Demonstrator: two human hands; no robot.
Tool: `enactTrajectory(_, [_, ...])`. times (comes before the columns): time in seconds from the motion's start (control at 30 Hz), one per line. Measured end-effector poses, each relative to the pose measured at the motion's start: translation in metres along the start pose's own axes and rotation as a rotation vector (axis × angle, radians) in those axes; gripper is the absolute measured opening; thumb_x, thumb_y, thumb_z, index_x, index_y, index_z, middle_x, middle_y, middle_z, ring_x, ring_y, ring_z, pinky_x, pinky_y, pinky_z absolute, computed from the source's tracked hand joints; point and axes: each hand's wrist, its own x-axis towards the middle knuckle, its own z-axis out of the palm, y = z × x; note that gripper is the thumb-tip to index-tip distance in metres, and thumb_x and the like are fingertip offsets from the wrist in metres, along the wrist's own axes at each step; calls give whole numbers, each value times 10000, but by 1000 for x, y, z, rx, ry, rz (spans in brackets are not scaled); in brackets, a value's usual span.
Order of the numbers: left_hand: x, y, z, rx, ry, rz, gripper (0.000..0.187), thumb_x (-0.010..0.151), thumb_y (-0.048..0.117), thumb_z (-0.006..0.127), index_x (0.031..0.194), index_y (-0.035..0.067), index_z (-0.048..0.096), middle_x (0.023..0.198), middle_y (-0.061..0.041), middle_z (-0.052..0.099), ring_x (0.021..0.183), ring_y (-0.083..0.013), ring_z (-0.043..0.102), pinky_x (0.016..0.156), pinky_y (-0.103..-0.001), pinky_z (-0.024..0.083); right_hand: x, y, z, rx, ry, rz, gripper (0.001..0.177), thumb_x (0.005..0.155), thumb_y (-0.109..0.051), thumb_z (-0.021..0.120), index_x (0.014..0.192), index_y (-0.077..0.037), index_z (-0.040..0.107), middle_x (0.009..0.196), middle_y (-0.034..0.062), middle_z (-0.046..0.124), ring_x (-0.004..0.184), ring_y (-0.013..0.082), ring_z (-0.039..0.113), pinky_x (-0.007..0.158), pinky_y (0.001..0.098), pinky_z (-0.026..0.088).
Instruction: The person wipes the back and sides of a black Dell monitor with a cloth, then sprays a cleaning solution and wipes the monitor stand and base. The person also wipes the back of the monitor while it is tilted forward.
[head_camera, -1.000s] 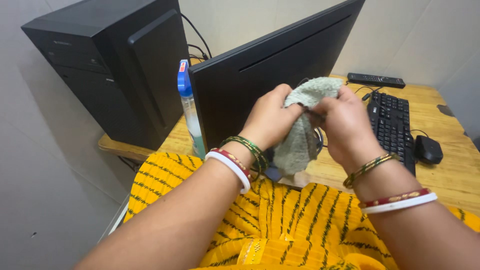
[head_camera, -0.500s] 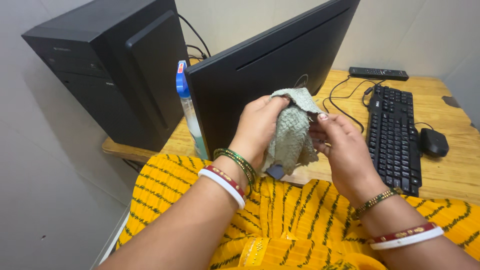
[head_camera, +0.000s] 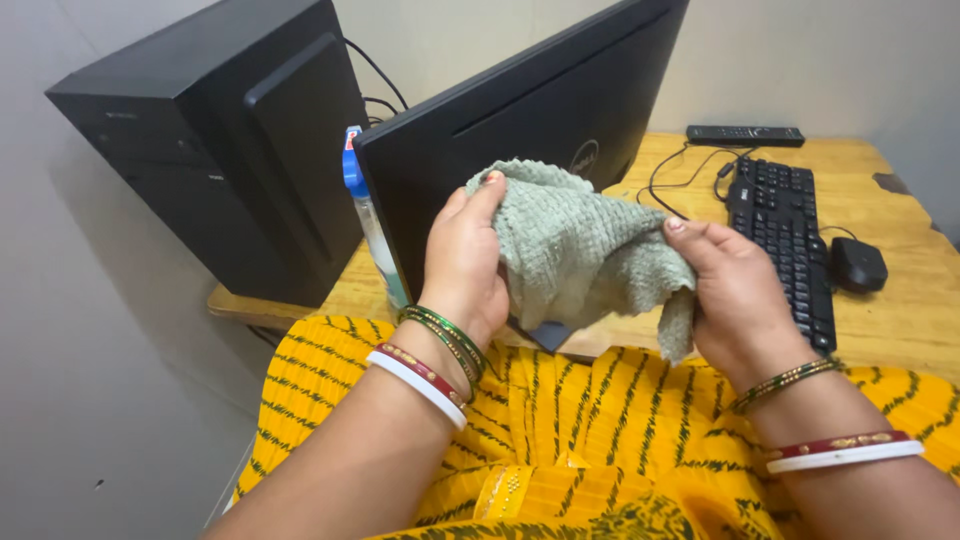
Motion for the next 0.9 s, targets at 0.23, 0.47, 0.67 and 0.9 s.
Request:
enactTrajectory(0.23, [-19, 0, 1, 129, 14, -48, 158, 961, 163, 619, 1044, 29, 620, 1005, -96, 703, 907, -204, 695, 835, -366, 567, -22, -14, -2, 173, -125, -1, 187, 1029, -218, 578, 1066, -67, 682, 1008, 26, 723, 907, 141, 683, 849, 321, 558])
enactTrajectory(0.47, [-44, 8, -2, 1096, 60, 286, 462, 838, 255, 773, 1191, 26, 582, 1065, -81, 693, 959, -182, 686, 823, -328, 566, -43, -29, 0, 318, -139, -86, 197, 1046, -225, 579, 1079, -55, 674, 1034, 46, 716, 963, 168, 696, 917, 364, 574])
enactTrajectory(0.67, [-62, 28, -8, 1179, 214, 1248, 679, 935, 94, 807, 1485, 18, 416, 1500, -190, 513, 1480, -367, 436, 1250, -462, 358, -50, -45, 1, 288, -120, -145, 90, 1041, -152, 607, 1059, -74, 648, 1037, 27, 688, 975, 154, 673, 942, 355, 561])
enactTrajectory(0.9, [-14, 47, -18, 927, 333, 1070, 647, 912, 229, 822, 1407, 2, 472, 1387, -194, 565, 1306, -337, 547, 1129, -424, 428, -54, -52, 15, 141, -114, -217, 72, 1008, -91, 614, 1060, -44, 629, 1034, 41, 673, 980, 149, 661, 950, 333, 529])
